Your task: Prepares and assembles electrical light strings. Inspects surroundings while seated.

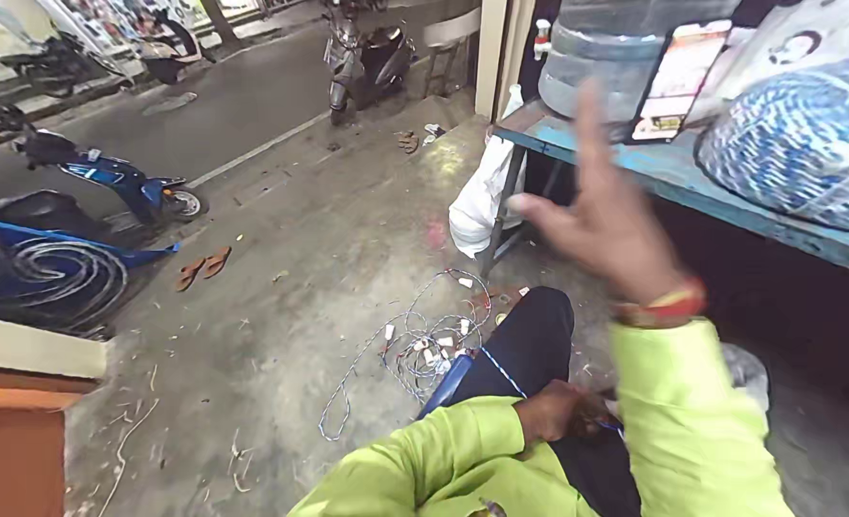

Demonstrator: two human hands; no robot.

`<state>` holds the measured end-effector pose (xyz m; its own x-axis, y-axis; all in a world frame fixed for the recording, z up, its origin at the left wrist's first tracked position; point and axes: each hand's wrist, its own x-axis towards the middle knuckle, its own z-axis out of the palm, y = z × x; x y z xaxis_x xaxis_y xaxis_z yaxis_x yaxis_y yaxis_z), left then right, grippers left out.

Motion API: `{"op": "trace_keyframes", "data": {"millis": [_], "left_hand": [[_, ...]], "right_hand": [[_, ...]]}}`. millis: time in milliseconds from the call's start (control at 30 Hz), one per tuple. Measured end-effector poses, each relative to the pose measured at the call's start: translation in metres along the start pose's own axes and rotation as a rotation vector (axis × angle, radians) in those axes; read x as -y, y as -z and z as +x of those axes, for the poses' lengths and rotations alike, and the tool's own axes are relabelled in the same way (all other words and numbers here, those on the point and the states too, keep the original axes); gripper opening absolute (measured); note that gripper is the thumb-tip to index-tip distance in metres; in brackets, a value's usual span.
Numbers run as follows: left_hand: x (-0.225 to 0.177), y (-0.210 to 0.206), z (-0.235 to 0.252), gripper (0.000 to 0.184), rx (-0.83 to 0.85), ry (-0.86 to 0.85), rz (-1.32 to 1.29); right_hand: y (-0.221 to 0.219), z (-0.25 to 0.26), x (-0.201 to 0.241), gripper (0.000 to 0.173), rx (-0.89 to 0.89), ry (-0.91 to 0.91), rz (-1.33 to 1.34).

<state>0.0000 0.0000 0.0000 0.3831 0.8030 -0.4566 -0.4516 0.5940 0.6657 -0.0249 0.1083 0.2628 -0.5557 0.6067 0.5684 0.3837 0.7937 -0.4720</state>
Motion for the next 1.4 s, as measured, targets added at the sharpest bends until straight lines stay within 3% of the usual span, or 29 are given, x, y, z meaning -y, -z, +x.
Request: {"op": "trace_keyframes", "data": {"millis": [100, 267, 467, 667, 800, 900, 1033, 1233, 1400], "left_hand": [[-0.034, -0.008, -0.034, 0.022, -0.058, 0.039, -0.042], [-0.005, 0.002, 0.000, 0.021, -0.008, 0.008, -0.061], [0.005, 0.004, 0.016, 0.015, 0.109, -0.134, -0.027], [-0.005, 0.001, 0.016, 0.022, 0.061, -0.167, 0.054], [0.003, -0.002, 0.007, 0.021, -0.006, -0.226, 0.192], [0.005, -0.003, 0.006, 0.022, -0.027, -0.279, 0.365], [0.007, 0.004, 0.008, 0.017, 0.024, -0.474, 0.381], [0.009, 0.002, 0.001, 0.010, 0.064, -0.662, 0.558], [0.012, -0.017, -0.014, 0.010, -0.163, -0.863, 0.864]], "right_hand": [[-0.049, 0.007, 0.004, 0.082, -0.038, 0.066, 0.129], [-0.056, -0.069, -0.049, 0.050, 0.044, -0.128, 0.039], [-0.009, -0.213, -0.097, 0.048, 0.108, -0.499, 0.109], [0.023, -0.320, -0.100, 0.060, -0.097, -0.926, 0.377], [0.015, -0.350, -0.095, 0.055, -0.286, -0.923, 0.540], [0.012, -0.349, -0.096, 0.047, -0.316, -0.912, 0.502], [0.009, -0.344, -0.097, 0.041, -0.264, -0.839, 0.535], [-0.001, -0.340, -0.079, 0.034, -0.440, -0.815, 0.862], [0.002, -0.335, -0.064, 0.043, -0.474, -0.656, 0.633]]}}
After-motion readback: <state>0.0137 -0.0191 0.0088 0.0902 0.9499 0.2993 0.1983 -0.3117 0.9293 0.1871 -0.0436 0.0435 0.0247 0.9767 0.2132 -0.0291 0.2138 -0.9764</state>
